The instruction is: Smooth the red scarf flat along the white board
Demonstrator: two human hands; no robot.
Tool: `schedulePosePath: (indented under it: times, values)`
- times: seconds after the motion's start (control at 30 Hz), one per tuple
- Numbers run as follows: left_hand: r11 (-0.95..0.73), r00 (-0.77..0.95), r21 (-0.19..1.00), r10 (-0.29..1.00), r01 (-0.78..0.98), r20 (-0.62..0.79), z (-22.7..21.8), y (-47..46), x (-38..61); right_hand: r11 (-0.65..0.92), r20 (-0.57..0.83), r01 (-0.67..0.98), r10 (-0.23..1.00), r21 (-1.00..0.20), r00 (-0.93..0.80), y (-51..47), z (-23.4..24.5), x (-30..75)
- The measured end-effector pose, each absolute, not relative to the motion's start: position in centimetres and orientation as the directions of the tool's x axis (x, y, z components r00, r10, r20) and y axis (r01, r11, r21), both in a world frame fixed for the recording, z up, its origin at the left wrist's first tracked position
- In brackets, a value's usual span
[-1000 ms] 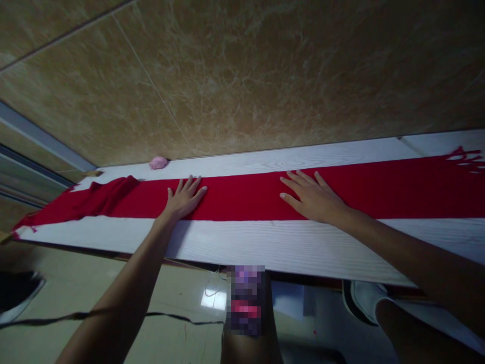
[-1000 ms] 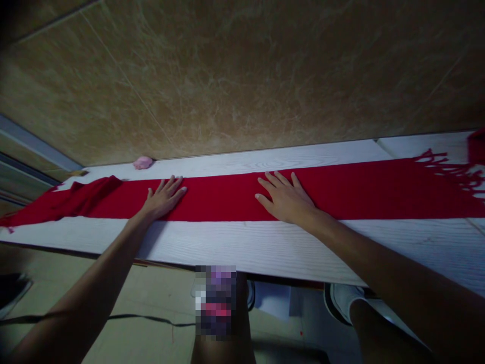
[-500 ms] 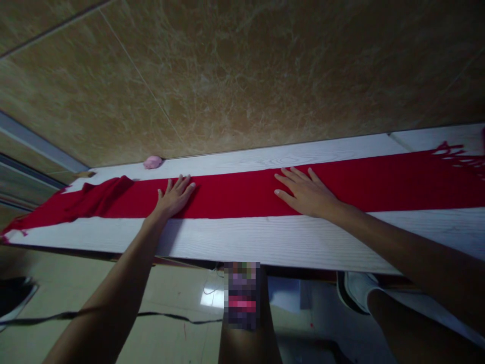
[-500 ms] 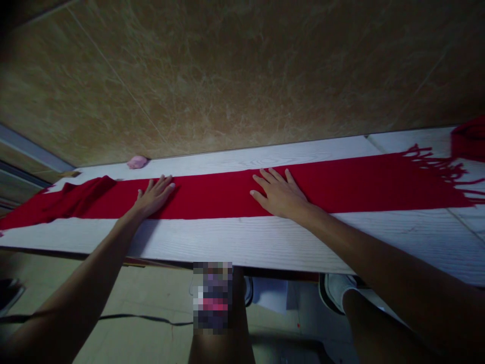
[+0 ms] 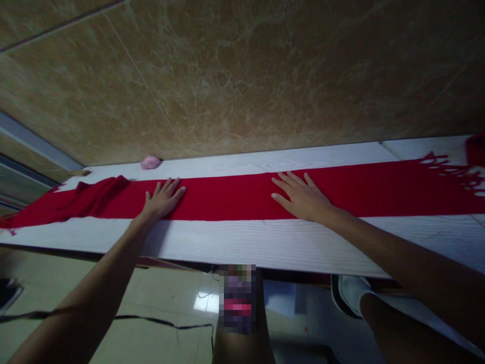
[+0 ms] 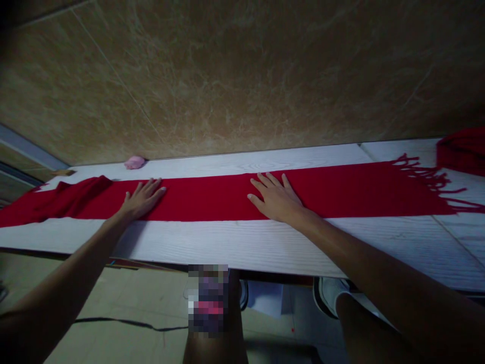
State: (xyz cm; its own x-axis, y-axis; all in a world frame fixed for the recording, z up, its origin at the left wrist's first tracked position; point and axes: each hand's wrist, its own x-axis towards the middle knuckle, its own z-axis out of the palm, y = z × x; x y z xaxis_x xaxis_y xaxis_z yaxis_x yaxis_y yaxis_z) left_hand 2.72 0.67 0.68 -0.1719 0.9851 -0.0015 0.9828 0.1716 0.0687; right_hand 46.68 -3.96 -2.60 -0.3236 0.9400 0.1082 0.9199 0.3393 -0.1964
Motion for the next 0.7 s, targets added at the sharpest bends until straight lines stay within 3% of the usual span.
schedulePosePath:
  times: [0.53, 0.7]
  values:
    - [0.2, -0.201, -0.023, 0.979, 0.979, -0.036, 1.4, -0.5, 2.9, 0.375, 0.213, 0.896, 0.92, -0.239, -0.328, -2.6, -5.1, 47.4]
    - [0.218, -0.221, -0.043, 0.973, 0.975, -0.065, 1.1, -0.6, 3.2, 0.364, 0.169, 0.905, 0.928, -0.219, -0.332, -2.9, -4.4, 47.0]
